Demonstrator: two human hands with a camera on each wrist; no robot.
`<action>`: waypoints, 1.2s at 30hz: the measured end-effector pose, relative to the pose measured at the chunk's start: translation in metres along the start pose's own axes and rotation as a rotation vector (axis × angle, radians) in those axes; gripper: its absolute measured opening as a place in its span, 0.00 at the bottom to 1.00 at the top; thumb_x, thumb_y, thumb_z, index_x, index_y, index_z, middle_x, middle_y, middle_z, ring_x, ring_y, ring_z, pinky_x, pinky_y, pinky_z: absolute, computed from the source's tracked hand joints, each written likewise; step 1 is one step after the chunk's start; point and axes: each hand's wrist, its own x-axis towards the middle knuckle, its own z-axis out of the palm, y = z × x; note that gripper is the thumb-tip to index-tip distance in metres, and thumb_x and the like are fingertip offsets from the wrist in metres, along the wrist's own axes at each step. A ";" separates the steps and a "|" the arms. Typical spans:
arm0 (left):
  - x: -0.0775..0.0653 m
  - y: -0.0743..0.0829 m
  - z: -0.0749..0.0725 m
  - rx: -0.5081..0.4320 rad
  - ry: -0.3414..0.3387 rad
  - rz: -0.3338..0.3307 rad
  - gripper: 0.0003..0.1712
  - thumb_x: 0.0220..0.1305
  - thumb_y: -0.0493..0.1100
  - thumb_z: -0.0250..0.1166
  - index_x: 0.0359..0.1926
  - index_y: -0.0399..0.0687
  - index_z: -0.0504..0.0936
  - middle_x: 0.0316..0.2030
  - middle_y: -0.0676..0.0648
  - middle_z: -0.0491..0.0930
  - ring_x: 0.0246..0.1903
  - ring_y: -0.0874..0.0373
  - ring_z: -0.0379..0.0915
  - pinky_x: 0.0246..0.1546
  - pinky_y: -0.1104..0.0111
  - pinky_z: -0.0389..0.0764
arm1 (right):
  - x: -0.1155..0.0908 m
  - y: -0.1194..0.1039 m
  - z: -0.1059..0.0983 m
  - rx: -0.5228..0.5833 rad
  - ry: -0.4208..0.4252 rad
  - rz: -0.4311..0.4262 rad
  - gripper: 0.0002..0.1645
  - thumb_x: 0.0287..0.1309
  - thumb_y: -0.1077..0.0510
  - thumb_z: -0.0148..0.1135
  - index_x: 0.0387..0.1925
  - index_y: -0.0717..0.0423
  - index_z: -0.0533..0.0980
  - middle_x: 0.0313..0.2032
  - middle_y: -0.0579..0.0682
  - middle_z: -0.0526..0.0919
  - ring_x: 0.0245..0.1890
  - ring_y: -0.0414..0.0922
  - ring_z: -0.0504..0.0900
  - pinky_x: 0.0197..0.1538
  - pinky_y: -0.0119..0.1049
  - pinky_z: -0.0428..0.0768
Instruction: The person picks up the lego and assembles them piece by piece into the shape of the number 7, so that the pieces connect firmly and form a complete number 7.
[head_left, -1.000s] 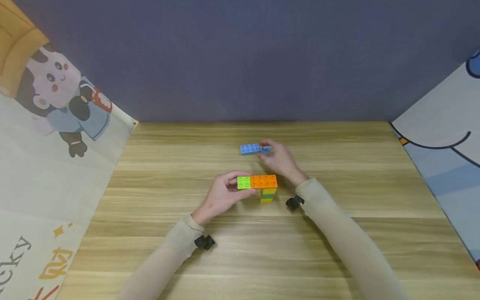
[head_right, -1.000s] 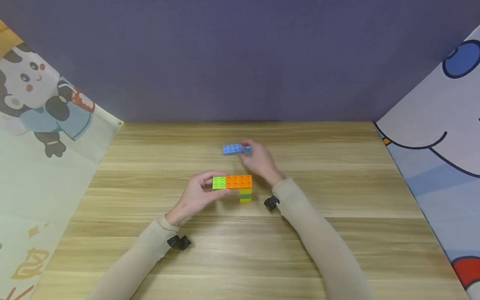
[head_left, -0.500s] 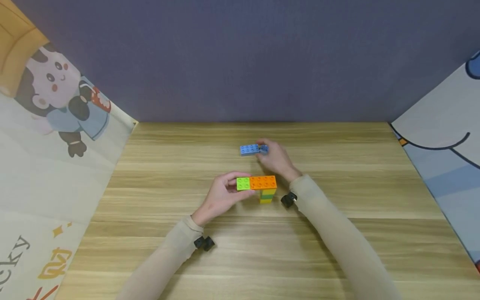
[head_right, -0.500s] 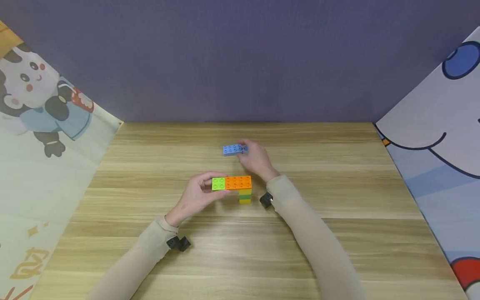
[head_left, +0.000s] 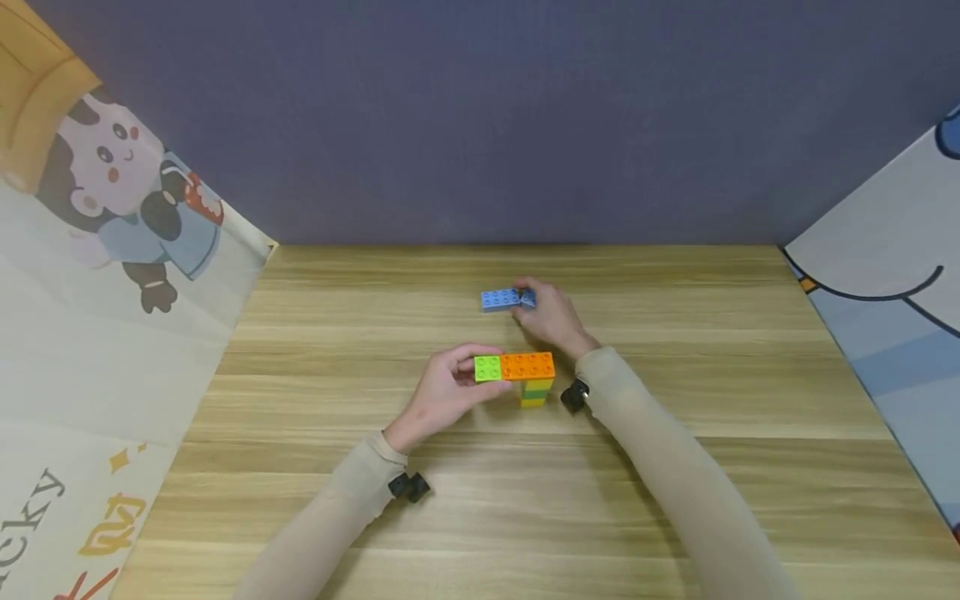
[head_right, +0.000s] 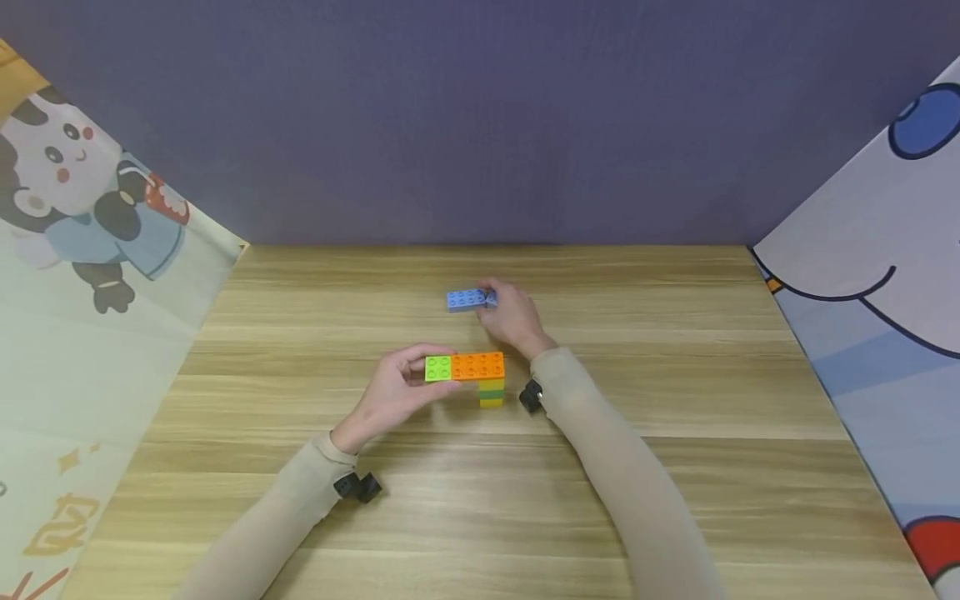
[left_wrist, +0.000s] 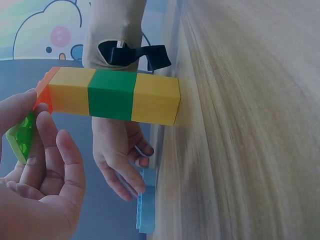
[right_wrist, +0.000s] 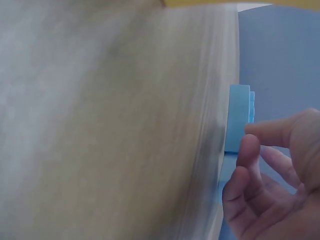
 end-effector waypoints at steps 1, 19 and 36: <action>0.000 0.000 0.000 -0.001 0.001 0.003 0.26 0.64 0.35 0.77 0.62 0.37 0.83 0.51 0.36 0.90 0.38 0.58 0.89 0.40 0.69 0.89 | 0.001 0.001 0.001 -0.007 -0.001 -0.004 0.30 0.68 0.58 0.69 0.70 0.55 0.76 0.64 0.59 0.83 0.54 0.54 0.82 0.62 0.53 0.82; 0.002 -0.001 0.005 -0.019 -0.014 0.009 0.26 0.63 0.35 0.77 0.62 0.36 0.83 0.52 0.35 0.90 0.39 0.58 0.89 0.40 0.68 0.90 | 0.008 0.006 0.004 -0.060 -0.003 -0.044 0.26 0.69 0.59 0.70 0.67 0.55 0.79 0.63 0.59 0.84 0.56 0.54 0.83 0.65 0.53 0.82; 0.002 0.000 0.005 -0.013 -0.013 -0.005 0.25 0.63 0.35 0.77 0.61 0.38 0.84 0.52 0.37 0.90 0.39 0.58 0.89 0.40 0.69 0.89 | 0.009 0.007 0.004 -0.044 0.019 -0.059 0.24 0.69 0.56 0.72 0.64 0.55 0.81 0.63 0.57 0.86 0.50 0.52 0.83 0.61 0.51 0.83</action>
